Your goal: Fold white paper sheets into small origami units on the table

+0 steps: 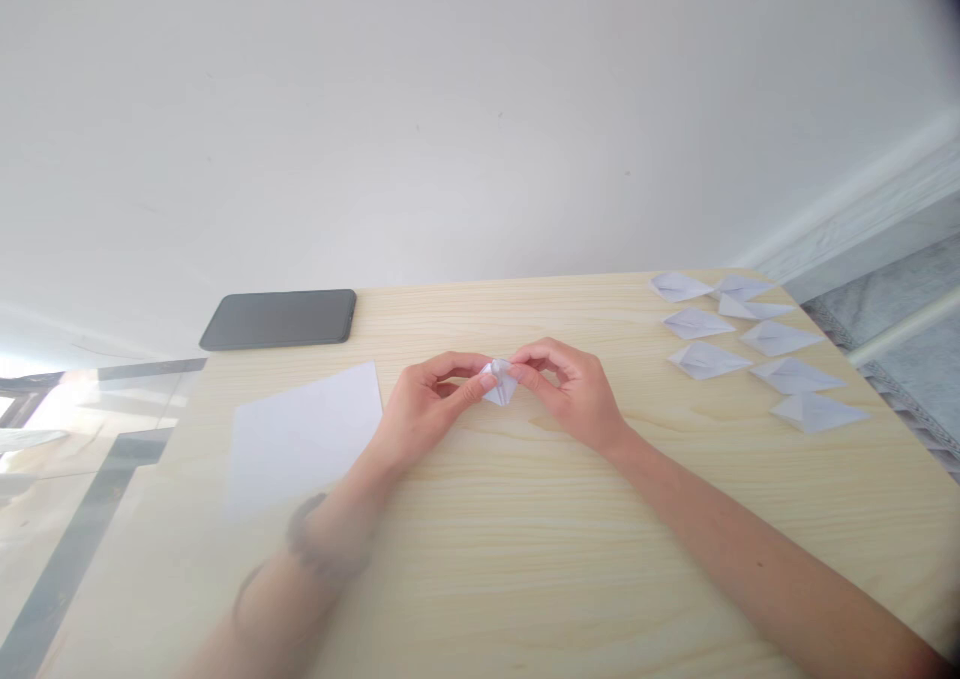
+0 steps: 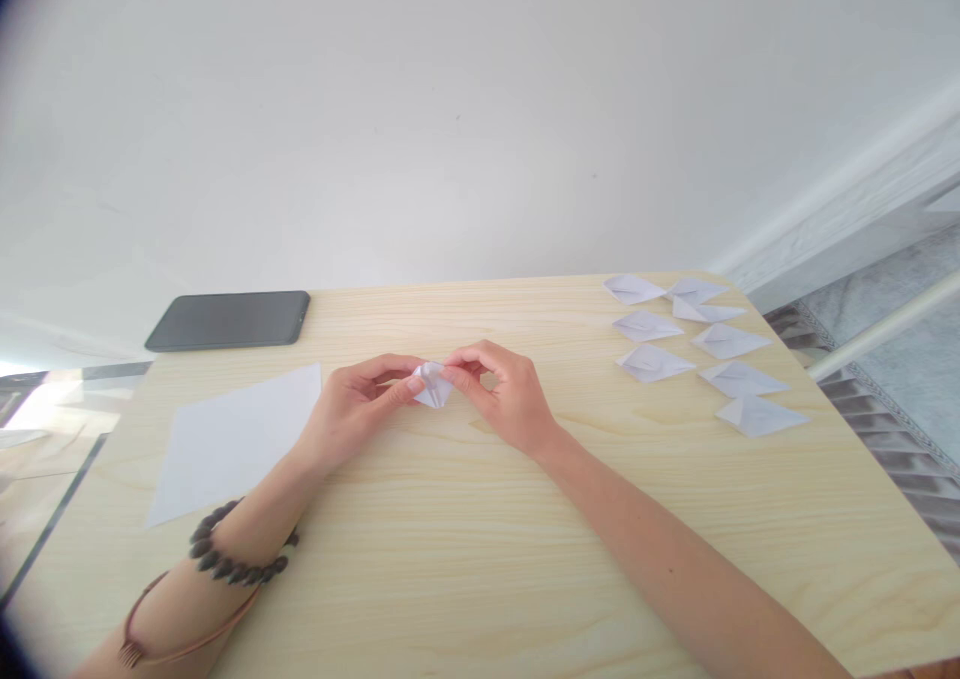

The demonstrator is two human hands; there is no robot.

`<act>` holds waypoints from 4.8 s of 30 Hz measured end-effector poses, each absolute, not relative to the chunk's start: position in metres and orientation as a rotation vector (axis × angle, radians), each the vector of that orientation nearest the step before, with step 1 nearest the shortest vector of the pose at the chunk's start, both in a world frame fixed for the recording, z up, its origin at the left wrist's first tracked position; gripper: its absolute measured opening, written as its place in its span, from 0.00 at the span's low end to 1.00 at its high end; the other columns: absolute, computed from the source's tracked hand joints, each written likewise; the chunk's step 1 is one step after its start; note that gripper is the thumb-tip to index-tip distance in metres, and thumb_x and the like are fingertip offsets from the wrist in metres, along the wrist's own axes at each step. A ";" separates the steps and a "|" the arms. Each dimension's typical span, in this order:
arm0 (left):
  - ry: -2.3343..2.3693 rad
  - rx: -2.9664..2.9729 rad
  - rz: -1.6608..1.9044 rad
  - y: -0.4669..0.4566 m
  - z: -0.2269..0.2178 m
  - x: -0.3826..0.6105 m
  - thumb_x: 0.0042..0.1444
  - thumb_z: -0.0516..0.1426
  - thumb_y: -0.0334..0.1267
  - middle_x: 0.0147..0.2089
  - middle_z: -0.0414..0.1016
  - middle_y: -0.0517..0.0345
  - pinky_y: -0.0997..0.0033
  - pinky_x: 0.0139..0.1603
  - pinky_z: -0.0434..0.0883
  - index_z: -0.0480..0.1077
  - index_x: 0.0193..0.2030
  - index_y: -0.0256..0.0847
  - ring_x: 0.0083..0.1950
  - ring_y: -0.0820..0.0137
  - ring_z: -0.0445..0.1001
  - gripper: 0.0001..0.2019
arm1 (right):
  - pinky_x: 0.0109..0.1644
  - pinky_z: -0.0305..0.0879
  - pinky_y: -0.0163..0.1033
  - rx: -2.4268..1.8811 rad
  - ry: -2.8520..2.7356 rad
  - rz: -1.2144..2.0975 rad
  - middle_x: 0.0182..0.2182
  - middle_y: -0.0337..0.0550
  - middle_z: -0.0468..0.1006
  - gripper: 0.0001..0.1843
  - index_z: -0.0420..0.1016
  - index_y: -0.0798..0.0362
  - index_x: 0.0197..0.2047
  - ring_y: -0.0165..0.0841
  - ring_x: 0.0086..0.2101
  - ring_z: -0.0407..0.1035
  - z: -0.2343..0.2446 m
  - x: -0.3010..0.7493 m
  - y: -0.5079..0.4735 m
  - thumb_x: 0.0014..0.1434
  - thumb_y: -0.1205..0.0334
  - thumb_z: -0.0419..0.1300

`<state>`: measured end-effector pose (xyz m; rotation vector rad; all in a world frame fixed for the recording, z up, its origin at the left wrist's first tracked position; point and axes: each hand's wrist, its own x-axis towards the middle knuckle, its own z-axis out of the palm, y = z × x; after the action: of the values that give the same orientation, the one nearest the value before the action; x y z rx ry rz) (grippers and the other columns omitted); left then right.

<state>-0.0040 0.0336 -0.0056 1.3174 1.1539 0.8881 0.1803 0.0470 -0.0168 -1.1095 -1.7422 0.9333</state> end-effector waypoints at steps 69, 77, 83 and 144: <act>1.204 1.485 0.838 0.032 -0.003 0.004 0.56 0.52 0.46 0.33 0.74 0.57 0.75 0.34 0.65 0.71 0.35 0.37 0.33 0.72 0.69 0.14 | 0.34 0.63 0.33 -1.169 -1.785 1.045 0.26 0.39 0.73 0.09 0.71 0.54 0.29 0.28 0.29 0.66 -0.012 0.178 0.045 0.55 0.57 0.56; 1.190 1.487 0.809 0.033 -0.005 0.001 0.56 0.52 0.46 0.33 0.74 0.56 0.75 0.33 0.64 0.71 0.34 0.37 0.33 0.72 0.69 0.14 | 0.33 0.63 0.32 -1.150 -1.815 1.072 0.26 0.38 0.73 0.09 0.70 0.53 0.30 0.27 0.29 0.66 -0.012 0.178 0.044 0.56 0.57 0.55; 1.197 1.480 0.770 0.031 -0.001 0.005 0.53 0.54 0.47 0.38 0.76 0.55 0.74 0.35 0.67 0.71 0.42 0.39 0.35 0.70 0.72 0.15 | 0.33 0.66 0.33 -1.183 -1.649 1.158 0.27 0.39 0.74 0.10 0.71 0.54 0.31 0.28 0.29 0.68 -0.014 0.179 0.045 0.55 0.55 0.56; 1.136 1.435 0.739 0.032 -0.005 0.001 0.54 0.54 0.44 0.33 0.73 0.57 0.75 0.29 0.65 0.70 0.38 0.38 0.30 0.73 0.68 0.12 | 0.26 0.59 0.31 -1.167 -1.685 1.341 0.23 0.37 0.68 0.12 0.68 0.55 0.30 0.24 0.23 0.61 -0.014 0.182 0.048 0.56 0.54 0.55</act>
<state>0.0005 0.0323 -0.0049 1.4346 1.1358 0.7394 0.1819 0.0476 -0.0143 -1.1671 -1.6851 1.3415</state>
